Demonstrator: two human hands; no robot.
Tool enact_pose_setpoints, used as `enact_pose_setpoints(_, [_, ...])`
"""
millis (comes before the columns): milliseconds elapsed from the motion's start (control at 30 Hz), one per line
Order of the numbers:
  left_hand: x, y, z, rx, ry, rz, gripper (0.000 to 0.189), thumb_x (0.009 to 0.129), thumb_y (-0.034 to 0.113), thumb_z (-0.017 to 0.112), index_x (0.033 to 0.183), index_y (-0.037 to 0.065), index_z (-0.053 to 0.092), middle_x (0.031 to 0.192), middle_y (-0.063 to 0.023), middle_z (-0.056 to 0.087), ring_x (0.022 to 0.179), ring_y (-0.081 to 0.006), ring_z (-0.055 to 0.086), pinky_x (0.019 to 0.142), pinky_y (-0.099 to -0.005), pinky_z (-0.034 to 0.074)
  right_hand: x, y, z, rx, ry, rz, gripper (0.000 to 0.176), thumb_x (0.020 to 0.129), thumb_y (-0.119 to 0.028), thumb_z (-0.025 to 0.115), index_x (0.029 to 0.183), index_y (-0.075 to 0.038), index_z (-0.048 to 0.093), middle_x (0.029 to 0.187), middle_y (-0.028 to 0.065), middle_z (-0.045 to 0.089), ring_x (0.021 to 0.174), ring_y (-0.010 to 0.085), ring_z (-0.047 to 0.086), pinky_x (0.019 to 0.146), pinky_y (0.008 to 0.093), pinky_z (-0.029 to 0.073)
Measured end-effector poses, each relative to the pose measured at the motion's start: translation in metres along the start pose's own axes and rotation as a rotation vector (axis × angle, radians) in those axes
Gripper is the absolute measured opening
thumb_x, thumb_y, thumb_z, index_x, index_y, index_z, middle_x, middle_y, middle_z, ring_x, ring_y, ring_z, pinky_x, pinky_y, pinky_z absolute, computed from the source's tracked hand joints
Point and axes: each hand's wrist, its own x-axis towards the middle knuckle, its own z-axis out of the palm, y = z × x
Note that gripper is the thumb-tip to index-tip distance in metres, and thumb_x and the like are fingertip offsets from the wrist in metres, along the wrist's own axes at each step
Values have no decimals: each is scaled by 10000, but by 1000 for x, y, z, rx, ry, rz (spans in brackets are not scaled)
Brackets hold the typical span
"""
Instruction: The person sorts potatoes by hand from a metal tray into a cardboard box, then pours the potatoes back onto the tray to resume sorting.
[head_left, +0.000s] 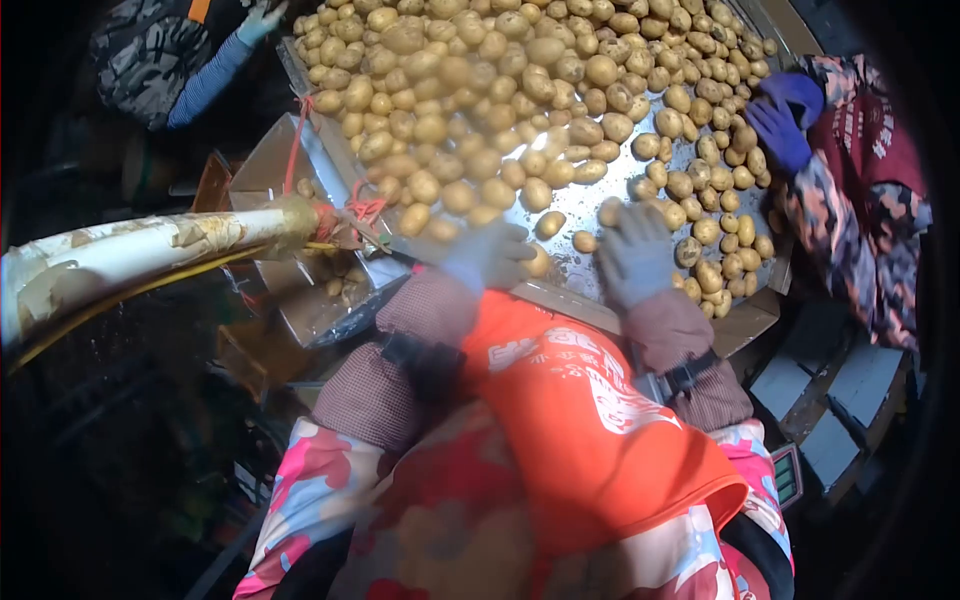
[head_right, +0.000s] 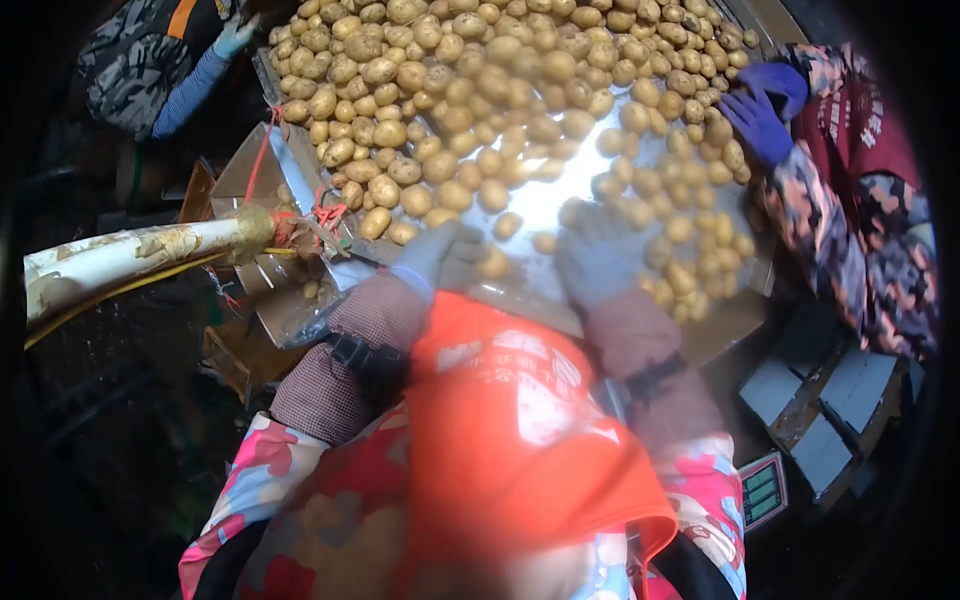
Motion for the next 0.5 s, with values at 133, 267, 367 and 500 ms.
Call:
enact_pose_setpoints(133, [13, 0, -15, -506, -107, -306, 494, 870, 56, 667, 1338, 8, 515, 1141, -103, 710, 990, -304, 692, 886, -414, 550, 14, 12, -46, -145, -466, 725, 264, 825, -167, 666, 1070, -70, 670, 1174, 126, 644, 1105, 347, 582, 1014, 502, 421])
enact_pose_setpoints(267, [26, -32, -4, 610, 270, 650, 460, 942, 361, 569, 1289, 60, 596, 1237, -162, 636, 1071, -335, 621, 883, -393, 521, 102, 12, -28, -159, 111, -63, 381, 862, -228, 666, 1228, -123, 652, 1306, 138, 606, 1226, 350, 536, 1055, 493, 390])
enact_pose_setpoints(367, [24, 42, 8, 715, 459, 856, 571, 846, 340, 659, 1364, 126, 551, 1402, -159, 519, 1278, -369, 497, 993, -433, 459, 148, 16, 18, -237, 53, -95, 503, 893, -304, 620, 1375, -172, 566, 1440, 141, 508, 1347, 372, 439, 1101, 521, 342])
enact_pose_setpoints(500, [39, 75, 21, 1312, 657, 667, 636, 805, 431, 677, 1382, 196, 554, 1473, -119, 451, 1349, -330, 410, 1074, -494, 366, 115, 45, 20, -239, -2, -46, 563, 893, -341, 616, 1425, -182, 527, 1479, 156, 458, 1381, 413, 382, 1122, 563, 298])
